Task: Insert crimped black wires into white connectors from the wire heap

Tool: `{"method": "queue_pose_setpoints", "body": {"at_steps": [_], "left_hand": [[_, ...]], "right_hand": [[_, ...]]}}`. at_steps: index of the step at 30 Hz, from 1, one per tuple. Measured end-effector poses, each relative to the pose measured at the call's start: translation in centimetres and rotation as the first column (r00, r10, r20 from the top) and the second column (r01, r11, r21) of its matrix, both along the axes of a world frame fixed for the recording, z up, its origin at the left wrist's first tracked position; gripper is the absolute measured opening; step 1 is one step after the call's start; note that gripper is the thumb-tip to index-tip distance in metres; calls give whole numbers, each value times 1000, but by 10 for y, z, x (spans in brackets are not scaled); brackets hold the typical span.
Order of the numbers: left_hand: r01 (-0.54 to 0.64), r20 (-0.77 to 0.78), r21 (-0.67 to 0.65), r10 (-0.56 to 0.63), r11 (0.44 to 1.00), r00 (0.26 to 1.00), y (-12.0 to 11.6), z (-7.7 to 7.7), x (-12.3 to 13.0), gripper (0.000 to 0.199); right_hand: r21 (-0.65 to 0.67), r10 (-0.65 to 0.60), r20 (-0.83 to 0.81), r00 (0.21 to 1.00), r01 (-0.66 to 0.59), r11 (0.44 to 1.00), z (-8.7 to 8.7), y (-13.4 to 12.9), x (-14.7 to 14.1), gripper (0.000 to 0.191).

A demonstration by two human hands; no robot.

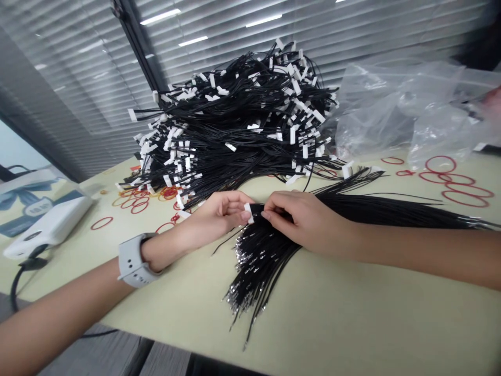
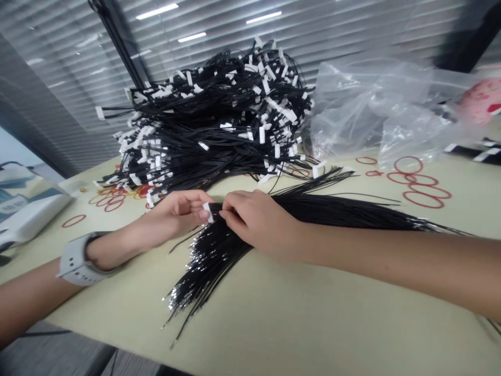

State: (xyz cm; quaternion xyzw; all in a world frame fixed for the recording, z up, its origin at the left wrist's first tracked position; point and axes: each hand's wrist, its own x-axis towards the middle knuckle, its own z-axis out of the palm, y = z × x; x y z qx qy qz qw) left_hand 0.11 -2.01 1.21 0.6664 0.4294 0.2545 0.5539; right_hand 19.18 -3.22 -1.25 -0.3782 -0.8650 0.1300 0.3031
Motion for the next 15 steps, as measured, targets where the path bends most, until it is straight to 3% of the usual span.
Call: {"method": "queue_pose_setpoints", "body": {"at_steps": [10,15], "left_hand": [[8,4,9,-8,1000,1000,0,-1,0,9],[35,-51,73,-31,997,998,-1,1,0,8]], "right_hand": [[50,42,-9,999,-42,998,-4,1,1,14],[68,68,19,998,-69,995,-2,0,1,16]]}}
